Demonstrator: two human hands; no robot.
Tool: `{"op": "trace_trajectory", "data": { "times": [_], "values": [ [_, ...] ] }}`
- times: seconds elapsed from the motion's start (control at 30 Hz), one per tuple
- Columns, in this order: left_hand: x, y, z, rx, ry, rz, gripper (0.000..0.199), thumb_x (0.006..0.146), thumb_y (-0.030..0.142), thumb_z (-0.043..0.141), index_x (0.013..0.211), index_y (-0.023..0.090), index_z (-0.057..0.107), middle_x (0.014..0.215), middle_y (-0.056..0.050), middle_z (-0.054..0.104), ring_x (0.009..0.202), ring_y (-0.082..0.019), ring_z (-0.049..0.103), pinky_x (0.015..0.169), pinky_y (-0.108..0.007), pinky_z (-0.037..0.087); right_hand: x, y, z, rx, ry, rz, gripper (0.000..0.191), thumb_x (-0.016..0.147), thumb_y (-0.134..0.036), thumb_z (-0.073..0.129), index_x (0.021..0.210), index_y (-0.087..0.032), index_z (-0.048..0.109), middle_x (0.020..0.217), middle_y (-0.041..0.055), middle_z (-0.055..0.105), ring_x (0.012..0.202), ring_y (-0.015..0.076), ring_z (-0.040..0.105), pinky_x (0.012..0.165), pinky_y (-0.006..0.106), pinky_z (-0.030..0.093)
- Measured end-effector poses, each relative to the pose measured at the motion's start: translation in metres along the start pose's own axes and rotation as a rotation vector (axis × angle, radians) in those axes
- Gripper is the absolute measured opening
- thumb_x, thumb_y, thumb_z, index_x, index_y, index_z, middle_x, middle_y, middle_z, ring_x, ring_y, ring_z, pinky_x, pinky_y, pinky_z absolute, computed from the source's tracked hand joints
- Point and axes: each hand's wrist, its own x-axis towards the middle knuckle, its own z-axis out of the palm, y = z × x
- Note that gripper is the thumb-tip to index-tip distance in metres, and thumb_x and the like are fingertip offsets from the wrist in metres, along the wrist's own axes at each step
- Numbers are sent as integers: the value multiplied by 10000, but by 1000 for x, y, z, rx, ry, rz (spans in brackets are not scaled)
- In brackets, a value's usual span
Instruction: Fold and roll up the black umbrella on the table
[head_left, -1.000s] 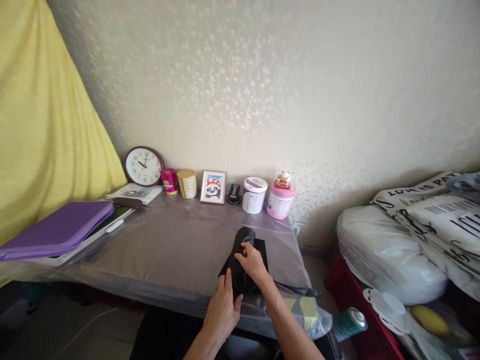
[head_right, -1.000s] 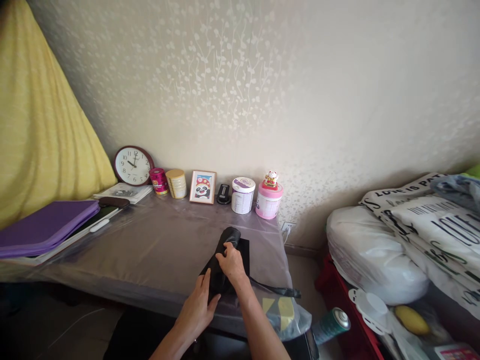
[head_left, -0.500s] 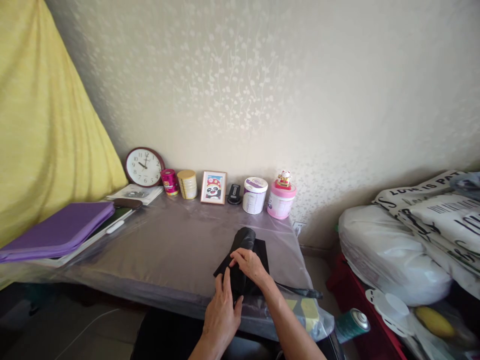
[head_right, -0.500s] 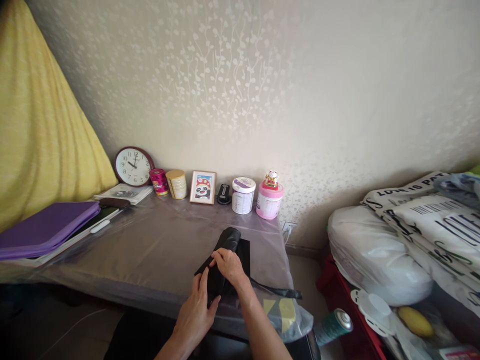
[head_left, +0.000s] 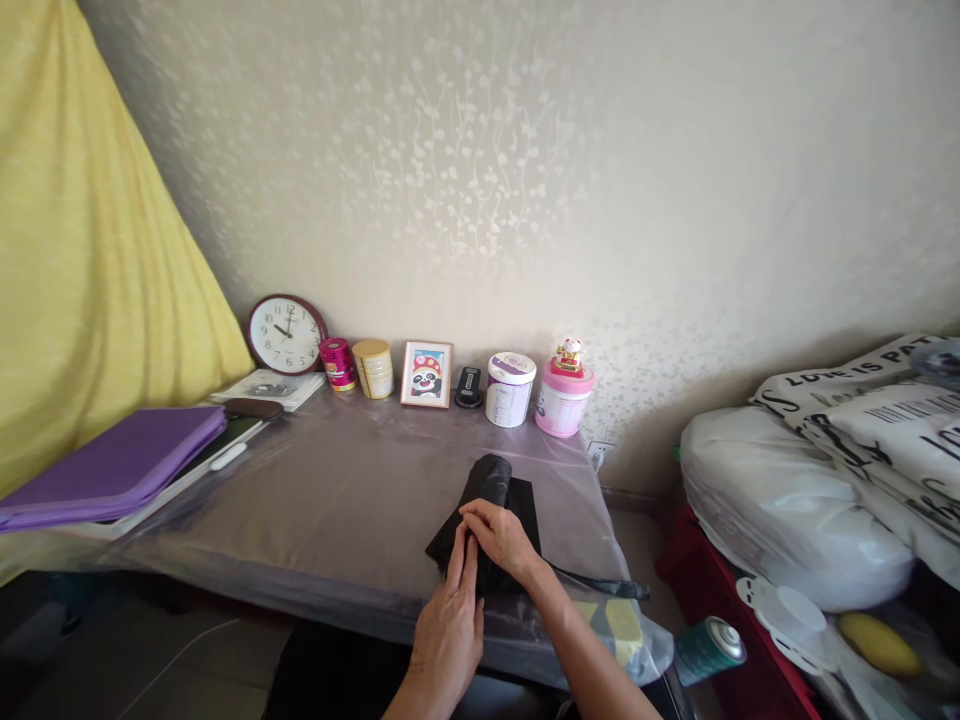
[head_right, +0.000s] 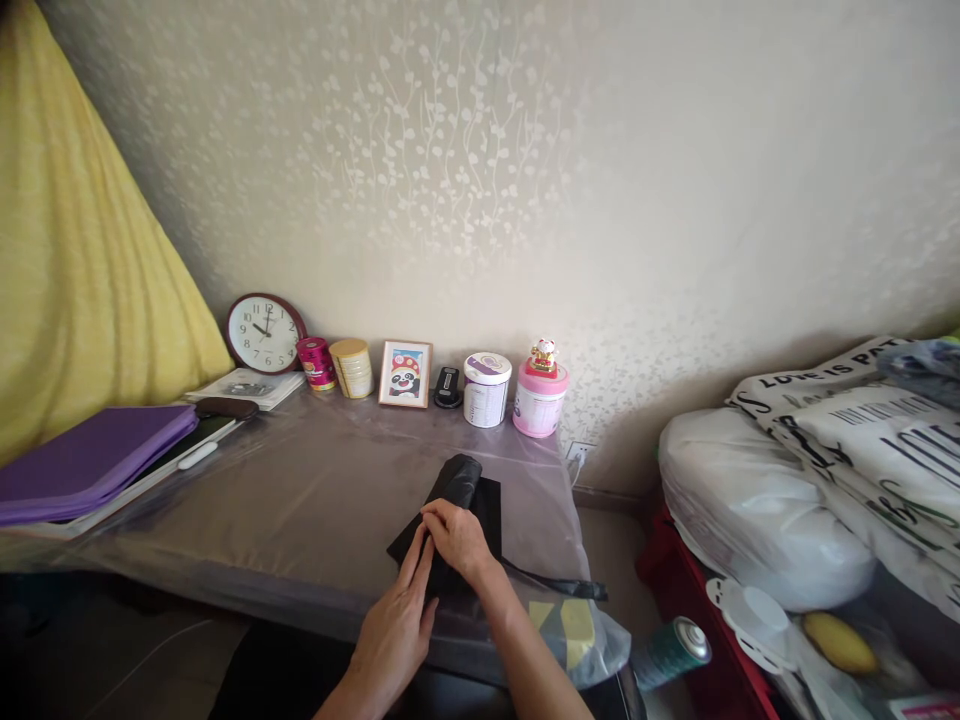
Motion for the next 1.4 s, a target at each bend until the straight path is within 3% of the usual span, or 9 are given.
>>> {"op": "trace_trajectory", "data": {
  "times": [0.2, 0.33, 0.43, 0.6, 0.83, 0.97, 1.1, 1.23, 1.4],
  "values": [
    [2, -4, 7, -21, -23, -25, 617, 825, 130, 273, 1409, 152, 74, 1491, -82, 102, 1214, -157, 434, 866, -219, 437, -15, 18, -2, -86, 128, -344, 237, 886, -245, 425, 1000, -234, 633, 1000, 33, 667, 969, 156, 568, 868, 313, 440],
    [2, -5, 9, -64, -30, -30, 618, 830, 155, 262, 1410, 143, 48, 1493, -74, 90, 1260, -142, 373, 914, -217, 406, 0, 32, -2, -214, 117, -405, 238, 892, -231, 423, 981, -239, 644, 1060, 38, 660, 1128, 181, 489, 1006, 427, 313],
    [2, -4, 6, -74, -58, -50, 615, 831, 168, 260, 1410, 136, 58, 1493, -77, 85, 1249, -157, 391, 908, -225, 410, 22, 41, -1, -265, 98, -369, 256, 902, -233, 405, 965, -241, 653, 1049, 33, 667, 1144, 186, 482, 1039, 470, 223],
    [4, -1, 2, -98, -94, -114, 617, 833, 192, 282, 1413, 164, 74, 1491, -74, 100, 1182, -180, 470, 840, -226, 439, 60, 61, -1, -303, 129, -304, 268, 900, -237, 403, 915, -247, 671, 1034, 16, 674, 1146, 187, 477, 1044, 460, 186],
    [5, -3, 1, -137, -95, -114, 627, 828, 206, 293, 1414, 181, 72, 1488, -69, 116, 1159, -186, 489, 857, -240, 429, 88, 78, -14, -249, 250, -32, 253, 858, -239, 434, 978, -213, 655, 1108, 56, 637, 1088, 178, 521, 982, 330, 314],
    [5, -3, 2, -147, -63, -95, 630, 817, 195, 294, 1412, 159, 88, 1483, -79, 141, 1194, -192, 455, 876, -248, 423, 74, 88, -36, -229, 374, 133, 295, 841, -249, 393, 976, -169, 643, 1078, 107, 634, 1049, 205, 539, 941, 342, 349],
    [4, -5, 3, -199, -18, -73, 625, 813, 195, 299, 1407, 149, 112, 1472, -86, 178, 1236, -188, 406, 928, -264, 396, 39, 98, -54, -169, 411, 281, 354, 823, -310, 354, 913, -156, 659, 857, 87, 677, 804, 204, 611, 742, 311, 450],
    [4, -9, 3, -254, 2, -62, 625, 815, 215, 307, 1406, 166, 112, 1468, -86, 191, 1222, -191, 424, 937, -279, 398, 10, 96, -54, -101, 388, 331, 388, 797, -392, 379, 875, -159, 678, 714, 46, 670, 694, 193, 613, 628, 280, 460],
    [5, -11, 4, -258, 17, -55, 621, 813, 221, 314, 1403, 167, 127, 1461, -97, 211, 1230, -208, 414, 927, -307, 413, -1, 82, -43, -53, 370, 356, 414, 765, -450, 430, 919, -150, 671, 745, 53, 675, 743, 210, 617, 652, 293, 469]
  ]
}}
